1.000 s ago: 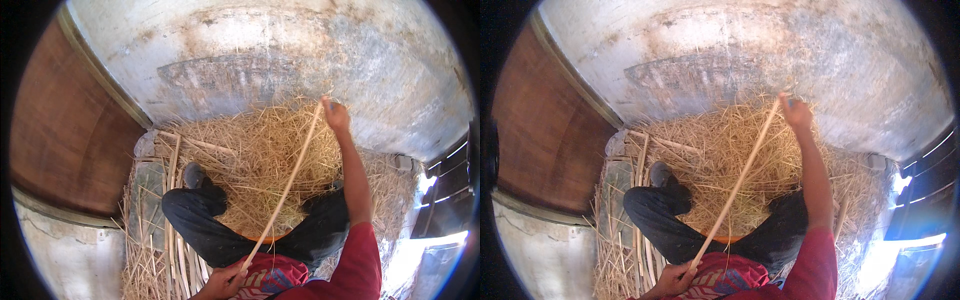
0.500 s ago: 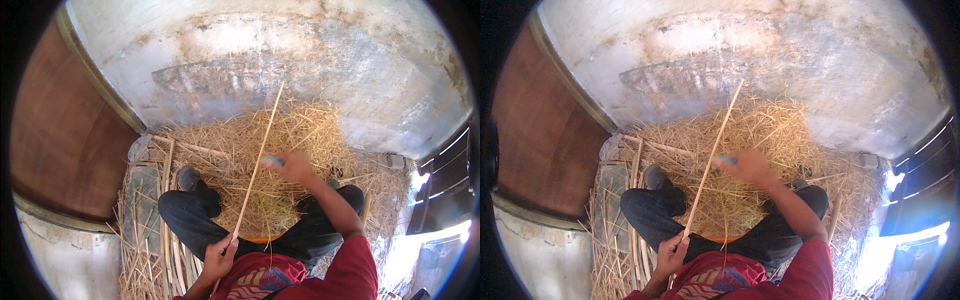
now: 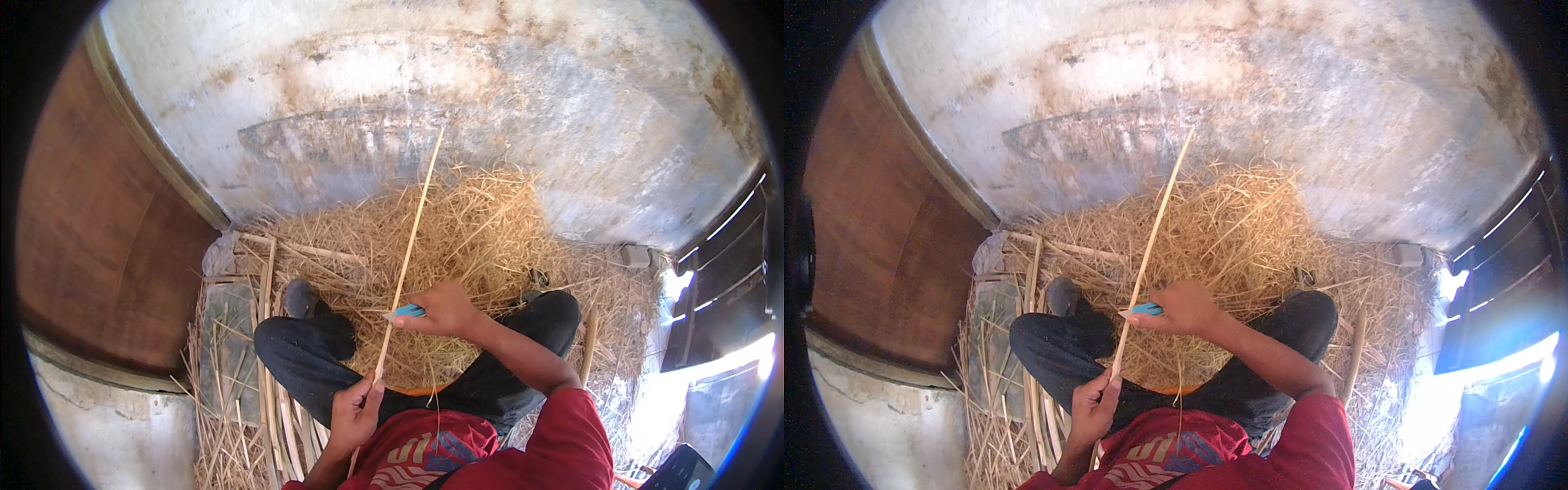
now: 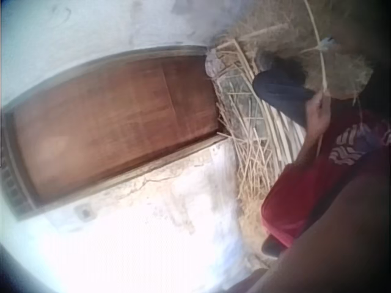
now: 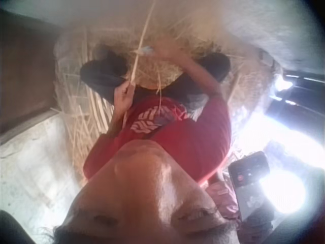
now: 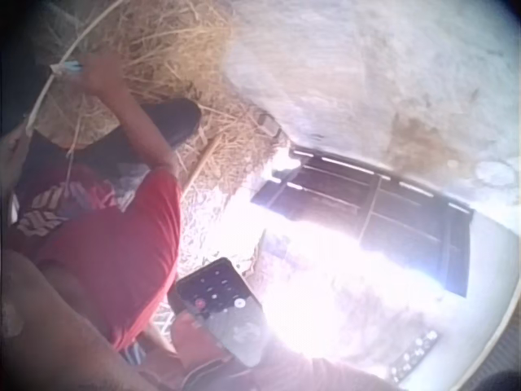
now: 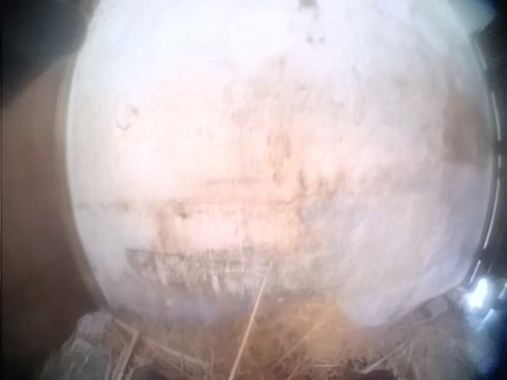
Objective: The person sits on a straw-covered floor and uses a utility knife to peel the outer layer off a long bamboo stick. They hold the stick with their left hand and scrape it with the knife in their right hand, creating thin strips of bamboo.
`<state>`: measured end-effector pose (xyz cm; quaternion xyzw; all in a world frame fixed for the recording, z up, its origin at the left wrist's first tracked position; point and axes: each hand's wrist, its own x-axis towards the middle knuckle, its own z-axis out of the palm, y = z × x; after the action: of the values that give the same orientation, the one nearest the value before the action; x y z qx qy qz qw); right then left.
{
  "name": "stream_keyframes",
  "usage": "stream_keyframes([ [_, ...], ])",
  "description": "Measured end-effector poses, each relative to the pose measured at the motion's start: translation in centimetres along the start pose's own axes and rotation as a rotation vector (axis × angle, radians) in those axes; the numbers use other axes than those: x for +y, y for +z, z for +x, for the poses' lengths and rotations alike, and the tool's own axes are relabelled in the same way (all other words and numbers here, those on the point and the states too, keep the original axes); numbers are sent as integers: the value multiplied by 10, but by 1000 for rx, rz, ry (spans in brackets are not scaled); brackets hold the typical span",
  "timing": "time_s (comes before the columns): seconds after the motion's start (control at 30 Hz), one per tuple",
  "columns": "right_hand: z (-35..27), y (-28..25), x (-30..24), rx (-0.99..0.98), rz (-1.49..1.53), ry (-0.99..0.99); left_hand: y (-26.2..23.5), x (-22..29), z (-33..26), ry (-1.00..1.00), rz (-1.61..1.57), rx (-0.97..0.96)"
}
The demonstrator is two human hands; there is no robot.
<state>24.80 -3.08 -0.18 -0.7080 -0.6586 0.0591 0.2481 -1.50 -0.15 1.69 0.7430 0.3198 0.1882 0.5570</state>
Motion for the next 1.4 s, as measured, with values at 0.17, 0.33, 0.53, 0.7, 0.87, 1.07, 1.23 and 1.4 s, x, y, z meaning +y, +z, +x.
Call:
stream_keyframes([
  [0.17,-5,-3,0,63,9,-40,0,6,-6,31,32,-22],
  [0.33,2,-14,3,196,-129,-139,0,15,-11,120,55,1],
  [0.53,41,-62,63,276,27,549,-5,15,-36,29,57,-96],
  [0.7,31,-81,71,136,-39,597,4,6,-41,196,-20,-34],
  [0.87,-17,-24,-4,52,-142,30,-3,9,-31,26,79,-61],
  [1.07,3,-34,4,314,-201,-210,-4,23,-24,167,83,1],
  [1.23,24,-53,13,388,-277,-229,-10,31,-26,95,93,-19],
  [1.4,33,-47,19,406,-309,-258,-14,31,-29,61,72,-17],
])
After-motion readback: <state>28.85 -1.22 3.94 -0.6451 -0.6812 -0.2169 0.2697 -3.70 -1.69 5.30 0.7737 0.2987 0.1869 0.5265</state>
